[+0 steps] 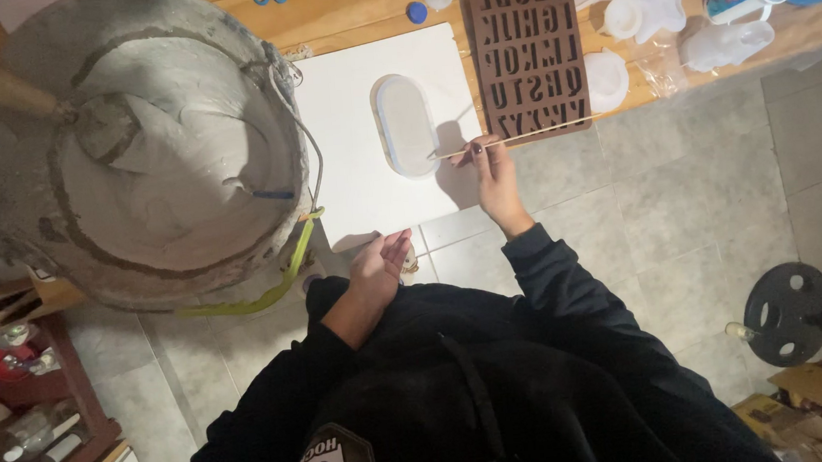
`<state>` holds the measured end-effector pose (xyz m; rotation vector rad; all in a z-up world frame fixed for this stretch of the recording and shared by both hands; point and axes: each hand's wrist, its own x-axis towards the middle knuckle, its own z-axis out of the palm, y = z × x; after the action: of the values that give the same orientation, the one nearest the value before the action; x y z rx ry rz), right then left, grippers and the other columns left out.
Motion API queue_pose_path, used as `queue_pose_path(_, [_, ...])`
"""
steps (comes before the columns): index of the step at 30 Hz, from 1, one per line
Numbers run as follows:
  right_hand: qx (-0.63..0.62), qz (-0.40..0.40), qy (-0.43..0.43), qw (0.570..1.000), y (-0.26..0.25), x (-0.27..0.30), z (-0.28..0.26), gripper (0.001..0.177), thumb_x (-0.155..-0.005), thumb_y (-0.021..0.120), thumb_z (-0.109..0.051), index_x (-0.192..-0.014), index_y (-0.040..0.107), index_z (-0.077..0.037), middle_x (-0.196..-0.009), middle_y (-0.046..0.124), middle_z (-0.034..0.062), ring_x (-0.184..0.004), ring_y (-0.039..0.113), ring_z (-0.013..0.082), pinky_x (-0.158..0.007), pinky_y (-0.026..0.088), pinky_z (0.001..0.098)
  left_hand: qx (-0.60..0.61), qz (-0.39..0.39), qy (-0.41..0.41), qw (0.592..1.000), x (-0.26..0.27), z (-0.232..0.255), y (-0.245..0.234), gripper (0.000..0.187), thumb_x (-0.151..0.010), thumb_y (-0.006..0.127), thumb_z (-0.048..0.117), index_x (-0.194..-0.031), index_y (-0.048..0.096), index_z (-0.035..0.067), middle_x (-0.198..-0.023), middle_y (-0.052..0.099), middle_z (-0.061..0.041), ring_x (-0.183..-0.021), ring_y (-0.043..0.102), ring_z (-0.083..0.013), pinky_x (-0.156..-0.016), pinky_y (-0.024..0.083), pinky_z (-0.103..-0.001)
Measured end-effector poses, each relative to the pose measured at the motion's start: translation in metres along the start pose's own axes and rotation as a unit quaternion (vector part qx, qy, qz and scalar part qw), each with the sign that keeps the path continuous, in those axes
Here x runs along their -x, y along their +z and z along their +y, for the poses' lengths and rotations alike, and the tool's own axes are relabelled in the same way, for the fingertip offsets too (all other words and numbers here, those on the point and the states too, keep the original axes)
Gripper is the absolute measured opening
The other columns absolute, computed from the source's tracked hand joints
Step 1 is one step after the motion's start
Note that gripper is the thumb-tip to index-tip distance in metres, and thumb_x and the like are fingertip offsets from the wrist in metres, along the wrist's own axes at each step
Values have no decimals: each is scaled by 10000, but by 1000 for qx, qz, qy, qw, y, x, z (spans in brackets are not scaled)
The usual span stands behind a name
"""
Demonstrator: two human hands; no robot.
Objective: Filling silicone molds with a plaster or cement mixture using a spoon.
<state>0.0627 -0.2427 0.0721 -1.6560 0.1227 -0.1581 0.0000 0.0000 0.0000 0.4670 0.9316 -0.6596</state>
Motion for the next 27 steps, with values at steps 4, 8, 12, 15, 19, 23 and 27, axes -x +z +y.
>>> queue_pose_path(4, [-129, 6, 30, 991, 6, -7, -7, 155, -1123, 468, -206, -1121, 513, -58, -997, 704, 69, -968, 666, 150, -975, 551, 324, -1, -9, 9, 1000, -6, -3, -7, 340, -1081, 366, 147, -1281, 463, -110, -1329, 608, -262, -1223, 639, -347, -1017, 567, -402])
queue_pose_path(8, [-49, 7, 32, 998, 13, -18, -7, 179, -1110, 541, -168, -1134, 609, -5, -1004, 728, 89, -964, 678, 146, -930, 543, 316, -3, 3, -2, 1000, -1, -1, -1, 356, -1081, 369, 148, -1277, 495, -122, -1335, 615, -249, -1226, 640, -331, -1015, 565, -388])
queue_pose_path(12, [-16, -12, 34, 999, 20, -24, -4, 184, -1099, 546, -144, -1138, 638, 10, -1016, 739, 77, -986, 695, 135, -963, 549, 303, -9, -2, -4, 1000, 5, 1, 2, 362, -1079, 373, 151, -1280, 506, -119, -1339, 616, -241, -1239, 629, -319, -1030, 555, -379])
queue_pose_path(15, [-31, -8, 38, 999, 21, -24, 8, 175, -1090, 544, -139, -1134, 622, 11, -1004, 741, 69, -980, 702, 136, -971, 549, 300, -4, -22, -6, 1000, -5, 0, -5, 370, -1077, 371, 162, -1285, 499, -115, -1338, 611, -239, -1239, 623, -319, -1035, 553, -380])
queue_pose_path(19, [-33, -14, 43, 998, 21, -24, 7, 179, -1102, 542, -132, -1131, 631, 21, -1021, 723, 70, -990, 700, 138, -974, 552, 303, 5, -34, -7, 999, -20, -7, -19, 384, -1080, 375, 169, -1286, 500, -130, -1338, 614, -247, -1229, 627, -322, -1033, 554, -381])
queue_pose_path(23, [-15, -19, 47, 999, 23, -23, -1, 184, -1096, 539, -130, -1135, 633, 24, -1024, 736, 79, -988, 701, 140, -981, 552, 304, 9, -33, -8, 999, -18, -6, -16, 382, -1081, 393, 168, -1289, 501, -134, -1325, 622, -245, -1202, 641, -318, -1016, 561, -381])
queue_pose_path(27, [-11, -16, 52, 998, 24, -23, -3, 183, -1097, 529, -133, -1140, 626, 17, -1016, 733, 73, -978, 694, 130, -976, 552, 298, 6, -27, -4, 1000, -14, -5, -14, 367, -1076, 401, 163, -1288, 498, -121, -1305, 629, -241, -1182, 653, -318, -995, 565, -381])
